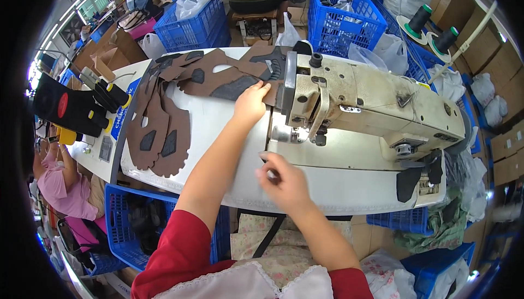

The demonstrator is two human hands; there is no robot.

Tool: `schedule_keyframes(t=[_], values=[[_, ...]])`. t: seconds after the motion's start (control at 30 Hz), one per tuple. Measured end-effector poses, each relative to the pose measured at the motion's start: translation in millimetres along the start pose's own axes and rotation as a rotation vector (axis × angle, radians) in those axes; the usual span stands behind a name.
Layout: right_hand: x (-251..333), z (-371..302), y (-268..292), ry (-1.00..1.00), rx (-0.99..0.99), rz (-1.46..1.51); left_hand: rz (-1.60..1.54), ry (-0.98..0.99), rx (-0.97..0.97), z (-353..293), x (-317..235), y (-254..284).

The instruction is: Using an industrial sewing machine to stitch together components of a shoe upper and trimming excess material with scissors.

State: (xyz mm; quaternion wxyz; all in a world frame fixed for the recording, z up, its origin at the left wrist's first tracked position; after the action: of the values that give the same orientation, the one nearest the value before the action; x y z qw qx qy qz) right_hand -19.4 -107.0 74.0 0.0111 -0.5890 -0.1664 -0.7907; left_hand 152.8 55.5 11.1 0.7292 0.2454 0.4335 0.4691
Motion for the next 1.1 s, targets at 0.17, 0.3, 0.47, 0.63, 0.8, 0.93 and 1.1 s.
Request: schedule_keyframes(t=[0.17, 0.3, 0.47, 0.63, 0.8, 0.93, 1.1], values=[[-80.5, -3.8, -55.0, -0.702, 0.279, 0.296, -0.051, 0.077, 0.0, 6.7, 3.0, -1.3], [-110.3, 26.6, -56.2, -0.871, 0.008, 0.984, -0.212, 0.172, -0.081, 11.9, 5.4, 1.5], [-123.9, 59.2, -70.6, -0.925, -0.139, 1.269, -0.373, 0.255, -0.156, 13.9, 20.7, 0.5], [-138.2, 77.4, -80.3, -0.947, -0.28, 1.504, -0.504, 0.245, -0.18, 11.4, 24.4, 1.2], [-144.0, 81.7, -78.1, -0.911, -0.344, 1.519, -0.514, 0.25, -0.187, 10.4, 27.1, 0.1], [-146.8, 87.2, -77.6, -0.924, -0.315, 1.533, -0.505, 0.235, -0.183, 13.9, 22.7, 2.4], [-151.8, 90.0, -77.1, -0.944, -0.37, 1.535, -0.46, 0.201, -0.183, 10.6, 21.4, -1.0]])
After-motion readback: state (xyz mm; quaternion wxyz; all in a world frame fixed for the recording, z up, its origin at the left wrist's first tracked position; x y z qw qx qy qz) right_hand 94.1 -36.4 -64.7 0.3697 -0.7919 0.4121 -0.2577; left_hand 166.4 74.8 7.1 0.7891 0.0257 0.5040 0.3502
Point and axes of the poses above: each hand's wrist, its own z-axis towards the middle knuckle, its own y-axis out of the back of the hand, x = y × z, the point moved 9 cm from there along z, towards the middle knuckle, and after that the axes turned 5 degrees about -x, right-handed, at the moved point
